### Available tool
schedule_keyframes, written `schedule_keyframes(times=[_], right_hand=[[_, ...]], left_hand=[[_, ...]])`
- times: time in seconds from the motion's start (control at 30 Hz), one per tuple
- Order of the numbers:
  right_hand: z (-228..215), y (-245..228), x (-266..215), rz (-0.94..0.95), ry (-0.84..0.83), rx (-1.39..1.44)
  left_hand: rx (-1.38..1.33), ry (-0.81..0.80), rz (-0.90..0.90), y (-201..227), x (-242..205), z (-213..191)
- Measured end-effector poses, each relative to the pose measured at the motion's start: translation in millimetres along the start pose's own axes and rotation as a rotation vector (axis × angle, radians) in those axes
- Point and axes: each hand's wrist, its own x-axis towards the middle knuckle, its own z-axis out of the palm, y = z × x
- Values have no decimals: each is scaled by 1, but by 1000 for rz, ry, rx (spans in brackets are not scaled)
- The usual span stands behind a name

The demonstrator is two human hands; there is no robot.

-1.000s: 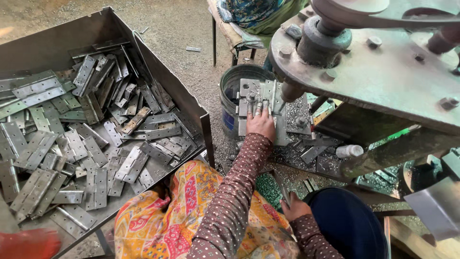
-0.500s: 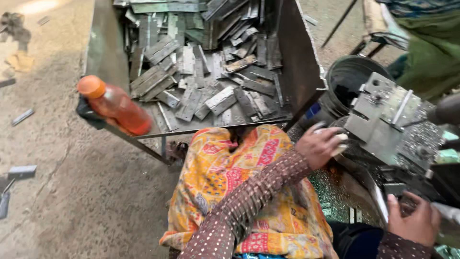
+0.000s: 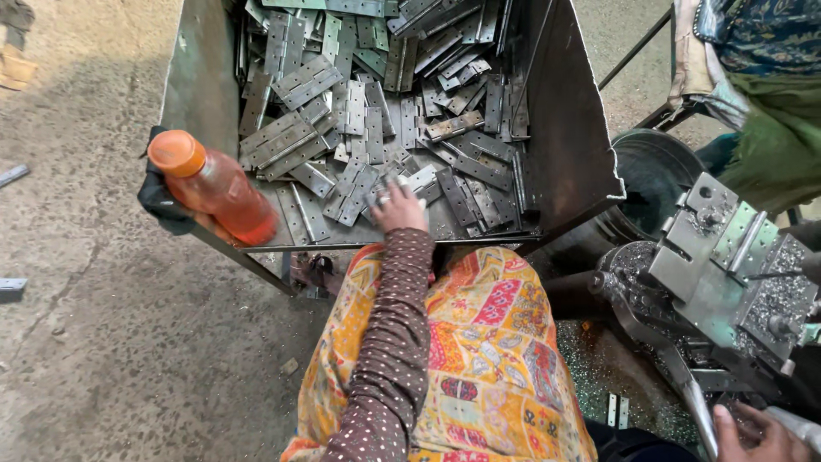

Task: The person sits on the ground and repeatedly picks up metal hinge pieces from a nearby bin, places them into a jig on a manual punching machine, and operates the lever to punch holes. The processed pieces are then dropped back into the bin.

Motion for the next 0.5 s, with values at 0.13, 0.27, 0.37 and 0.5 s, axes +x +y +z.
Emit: schedule_keyframes(times=[0.13,0.27,0.37,0.5], right_hand=[[-2,4,16,31,-68,44],[2,3,14,25,-112,41],[-2,-5,14,26,12,176],[-19,-22,13,155,-175,29]], left_hand=[[-78,11,-112,-18,10,18],[-99,-50,-136,-16,10,22],[-140,-80,-115,-12,7,10],[-188,205,-135,-13,3,-4]])
